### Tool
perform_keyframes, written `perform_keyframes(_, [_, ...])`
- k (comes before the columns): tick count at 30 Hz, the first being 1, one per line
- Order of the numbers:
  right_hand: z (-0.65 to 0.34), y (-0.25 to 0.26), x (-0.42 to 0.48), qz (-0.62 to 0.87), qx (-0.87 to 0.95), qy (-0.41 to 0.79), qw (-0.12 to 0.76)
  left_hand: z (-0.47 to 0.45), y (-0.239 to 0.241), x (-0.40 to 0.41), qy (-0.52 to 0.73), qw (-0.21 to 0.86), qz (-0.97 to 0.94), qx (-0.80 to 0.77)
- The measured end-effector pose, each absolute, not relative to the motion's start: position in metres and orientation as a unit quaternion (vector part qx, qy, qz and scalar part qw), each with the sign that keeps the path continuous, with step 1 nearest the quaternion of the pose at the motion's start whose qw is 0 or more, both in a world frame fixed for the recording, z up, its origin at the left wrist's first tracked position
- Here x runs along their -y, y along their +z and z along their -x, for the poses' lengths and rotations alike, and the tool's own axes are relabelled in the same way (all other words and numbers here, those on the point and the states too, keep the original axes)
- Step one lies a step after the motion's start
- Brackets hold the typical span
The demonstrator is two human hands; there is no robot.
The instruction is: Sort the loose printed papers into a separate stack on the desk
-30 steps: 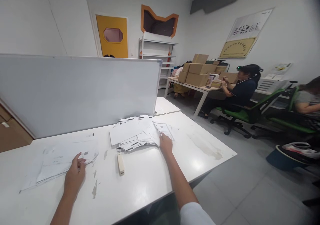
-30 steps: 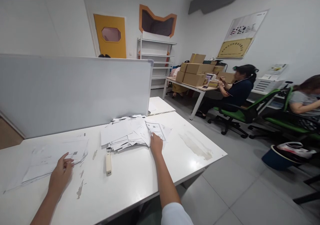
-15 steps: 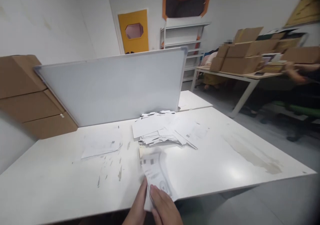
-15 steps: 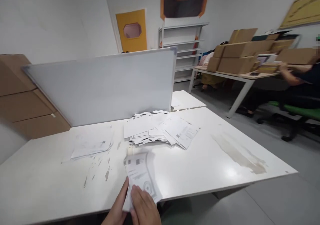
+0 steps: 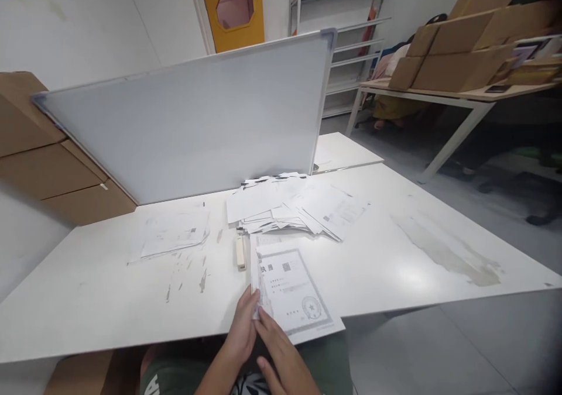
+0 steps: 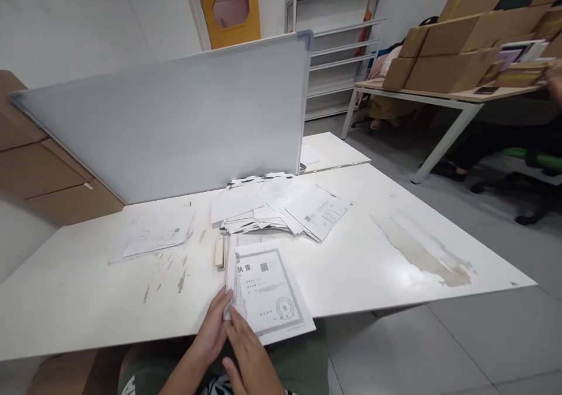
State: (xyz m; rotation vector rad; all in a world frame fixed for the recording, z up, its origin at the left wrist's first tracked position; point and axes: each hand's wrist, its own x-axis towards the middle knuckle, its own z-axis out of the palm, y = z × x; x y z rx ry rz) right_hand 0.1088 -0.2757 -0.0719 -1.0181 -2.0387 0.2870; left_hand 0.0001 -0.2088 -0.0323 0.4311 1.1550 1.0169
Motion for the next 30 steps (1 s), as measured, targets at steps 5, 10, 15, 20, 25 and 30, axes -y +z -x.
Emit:
perform_keyframes(5, [-0.139, -0.066, 0.271, 0.337, 0.834, 0.080, 0.428, -0.001, -0.023, 0.197, 0.420, 0.704, -0.321, -0.474])
perform_keyframes(10, [-0.186, -0.086, 0.249, 0.685, 0.602, 0.029, 0.410, -0.014, -0.020, 0.185, 0.383, 0.658, -0.398, -0.511])
perform_keyframes(15, [-0.160, -0.100, 0.242, 0.731, 0.581, 0.080, 0.349, -0.020, -0.021, 0.186, 0.340, 0.681, -0.429, -0.487])
perform_keyframes(20, [-0.135, -0.079, 0.237, 0.692, 0.532, 0.190, 0.450, -0.005, -0.035, 0.193, 0.370, 0.671, -0.431, -0.475])
perform_keyframes(25, [-0.172, -0.047, 0.211, 0.626, 0.460, 0.319, 0.543, 0.019, -0.050, 0.201, 0.426, 0.580, -0.474, -0.508])
perform_keyframes(30, [-0.184, -0.038, 0.186, 0.549, 0.492, 0.434, 0.517, 0.026, -0.056, 0.200, 0.393, 0.564, -0.539, -0.487])
